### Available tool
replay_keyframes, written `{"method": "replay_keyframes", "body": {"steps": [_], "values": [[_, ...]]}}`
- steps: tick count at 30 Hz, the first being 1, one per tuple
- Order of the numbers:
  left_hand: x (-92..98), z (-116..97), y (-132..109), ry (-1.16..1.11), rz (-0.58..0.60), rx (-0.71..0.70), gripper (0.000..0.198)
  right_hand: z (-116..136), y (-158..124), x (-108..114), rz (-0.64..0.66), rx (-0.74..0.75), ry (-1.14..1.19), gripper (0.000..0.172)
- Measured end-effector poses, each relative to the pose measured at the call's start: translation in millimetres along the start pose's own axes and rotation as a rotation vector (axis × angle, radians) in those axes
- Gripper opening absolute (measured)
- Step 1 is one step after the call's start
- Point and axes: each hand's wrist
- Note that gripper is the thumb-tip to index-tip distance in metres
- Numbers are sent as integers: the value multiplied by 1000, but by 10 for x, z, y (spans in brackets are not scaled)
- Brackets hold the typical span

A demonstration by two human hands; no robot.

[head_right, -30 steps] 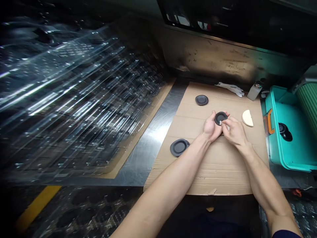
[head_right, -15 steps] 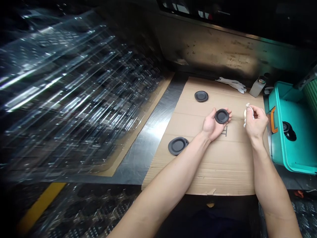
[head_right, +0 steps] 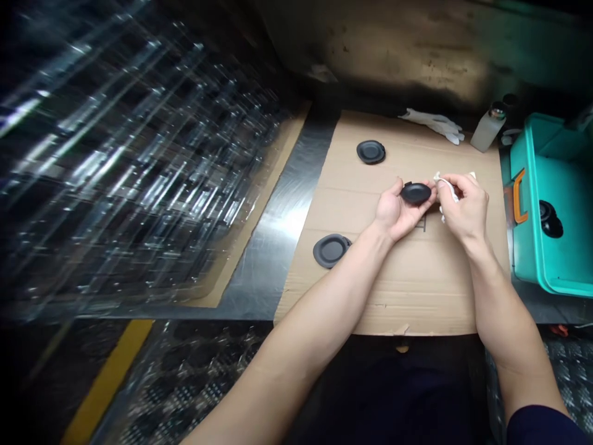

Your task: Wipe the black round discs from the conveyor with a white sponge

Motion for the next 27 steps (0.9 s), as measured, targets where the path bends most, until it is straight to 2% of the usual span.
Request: {"method": "replay_keyframes", "body": {"steps": [6, 10, 14, 19, 24, 27], "values": [[93, 81, 82, 75, -19, -10, 49, 52, -22, -79, 118, 49, -77, 24], [161, 72, 102, 162, -31, -1, 56, -30, -10, -62, 93, 84, -5, 35], [185, 11, 77, 179, -57, 96, 64, -125, 26, 15, 37, 130, 57, 45], [158, -18, 28, 193, -112, 149, 73, -121, 64, 136, 61, 108, 18, 36], [170, 70, 15, 328, 5, 202, 87, -26, 30, 141, 243, 124, -29, 31], [167, 158, 10, 389, 28, 170, 85, 7, -6, 100, 313, 116, -87, 24]]}}
Point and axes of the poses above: each hand's wrist, its own y-axis towards the middle knuckle, its own x-axis out of the back of the hand, z = x × y, and after that the axes turned 13 degrees about z, right-handed
